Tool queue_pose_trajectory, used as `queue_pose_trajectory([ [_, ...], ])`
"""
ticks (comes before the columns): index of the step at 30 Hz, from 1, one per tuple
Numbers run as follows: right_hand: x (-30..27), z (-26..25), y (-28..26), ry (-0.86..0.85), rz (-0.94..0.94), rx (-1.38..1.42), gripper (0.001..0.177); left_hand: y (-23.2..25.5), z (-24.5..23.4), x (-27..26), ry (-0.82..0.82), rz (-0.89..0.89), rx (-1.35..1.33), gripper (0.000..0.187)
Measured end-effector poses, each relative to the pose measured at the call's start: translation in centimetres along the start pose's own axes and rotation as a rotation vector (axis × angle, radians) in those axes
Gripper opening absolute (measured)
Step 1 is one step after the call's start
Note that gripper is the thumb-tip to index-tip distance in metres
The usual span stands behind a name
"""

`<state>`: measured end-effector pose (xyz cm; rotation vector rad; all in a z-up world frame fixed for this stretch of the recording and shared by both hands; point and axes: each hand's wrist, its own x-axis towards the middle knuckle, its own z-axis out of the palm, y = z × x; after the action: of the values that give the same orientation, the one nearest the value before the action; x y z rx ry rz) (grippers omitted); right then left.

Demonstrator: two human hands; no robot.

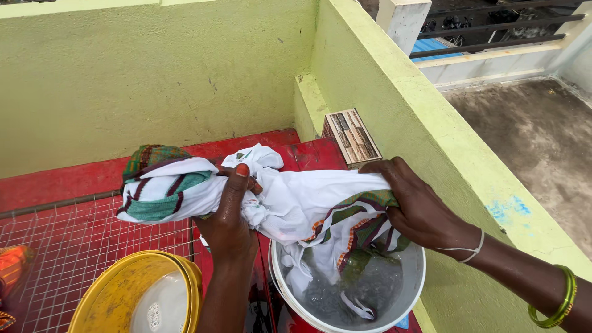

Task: The person washes white garments with green and orange borders by hand in a white bucket filled with soapy water. They repeatedly submerge, agitate, and wring out the clothes, then place them on a red tiled surface next to a pile of other wet laundry.

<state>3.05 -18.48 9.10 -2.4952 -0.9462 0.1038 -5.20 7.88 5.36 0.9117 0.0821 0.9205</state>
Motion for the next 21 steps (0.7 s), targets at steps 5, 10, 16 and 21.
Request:
queue_pose_trajectory([
  [5,-0.4,14.1,3.1,-0.682,0.027,-0.337,0.073,-4.7,-0.1,-4.6,-0.212,-0.127,0.303,0.018],
  [10,0.2,25.8,11.3,-0.896,-0.151,-0.609,0.061,-6.6,0.7,-6.1,-0.339,-0.295,0.408,0.024],
  [16,-0.5,24.7,13.5,-0.860,-0.117,-0.505,0.069,-6.3,-0.2,-5.3,-0.324,-0.238,0.439,0.029],
  [21,0.4,9.6,4.3,-0.562,0.002,-0.279,0.076,-3.7,-2.5,-2.6,-0.117,-0.290,0.294,0.031],
])
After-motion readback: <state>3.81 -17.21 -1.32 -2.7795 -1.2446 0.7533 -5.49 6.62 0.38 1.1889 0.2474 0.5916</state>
